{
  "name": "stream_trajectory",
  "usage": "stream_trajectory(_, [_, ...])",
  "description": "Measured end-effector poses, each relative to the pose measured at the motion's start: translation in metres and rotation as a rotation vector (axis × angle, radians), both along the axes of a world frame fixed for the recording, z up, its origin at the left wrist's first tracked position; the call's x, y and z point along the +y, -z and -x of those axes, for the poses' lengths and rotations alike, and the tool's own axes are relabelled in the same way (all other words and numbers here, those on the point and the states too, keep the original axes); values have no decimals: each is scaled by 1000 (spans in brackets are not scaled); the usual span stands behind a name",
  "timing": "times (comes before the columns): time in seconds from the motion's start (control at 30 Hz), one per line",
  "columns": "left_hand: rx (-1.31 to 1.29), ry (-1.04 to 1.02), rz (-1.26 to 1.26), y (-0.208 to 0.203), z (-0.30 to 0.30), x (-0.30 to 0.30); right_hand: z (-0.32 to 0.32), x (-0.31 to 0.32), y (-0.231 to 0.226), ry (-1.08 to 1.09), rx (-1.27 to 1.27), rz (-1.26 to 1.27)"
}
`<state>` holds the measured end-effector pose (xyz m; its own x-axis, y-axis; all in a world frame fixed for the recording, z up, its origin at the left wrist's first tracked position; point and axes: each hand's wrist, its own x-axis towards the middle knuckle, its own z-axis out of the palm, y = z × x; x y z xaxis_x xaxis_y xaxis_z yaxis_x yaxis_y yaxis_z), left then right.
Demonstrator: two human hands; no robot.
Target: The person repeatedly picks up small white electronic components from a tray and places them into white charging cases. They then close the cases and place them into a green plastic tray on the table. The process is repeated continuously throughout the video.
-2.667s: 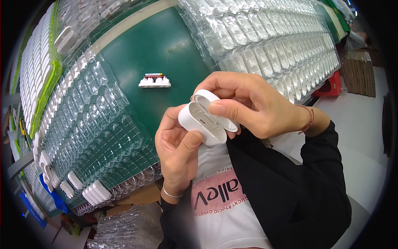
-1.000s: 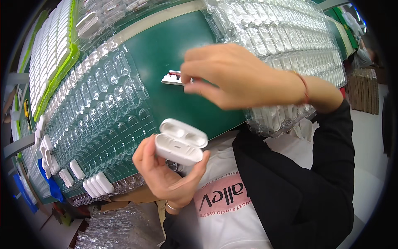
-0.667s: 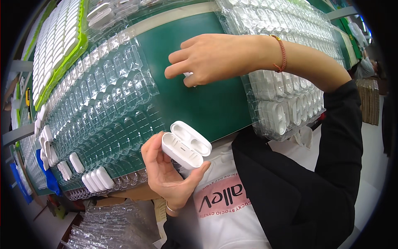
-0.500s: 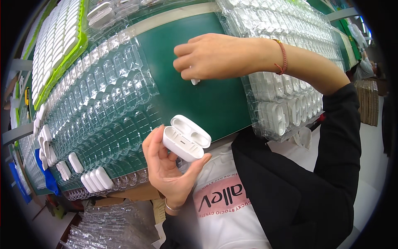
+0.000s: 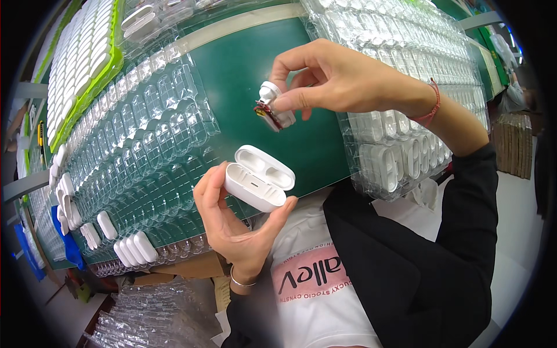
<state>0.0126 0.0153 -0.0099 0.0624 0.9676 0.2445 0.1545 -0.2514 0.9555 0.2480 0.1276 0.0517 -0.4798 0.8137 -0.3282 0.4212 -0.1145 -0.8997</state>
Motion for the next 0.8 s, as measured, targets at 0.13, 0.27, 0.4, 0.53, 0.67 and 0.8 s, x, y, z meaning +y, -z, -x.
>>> stream_trajectory(0.13, [119,-113,-54,-1,-7,1,0,-10,-8,56,38,-11])
stream_trajectory(0.27, [177,-135,-100,-3,-11,4,1,-16,-19,63,61,32])
stream_trajectory(0.4, [236,-182,-263,-1,-18,9,7,-29,-24,86,81,-44])
stream_trajectory(0.53, [385,-226,-379,-2,-22,12,10,-37,-33,42,91,-146])
stream_trajectory(0.67, [435,-253,-433,-5,-23,11,15,-46,-37,10,113,-283])
stream_trajectory(0.8, [403,-234,-451,-5,-22,10,20,-51,-29,-30,123,-462])
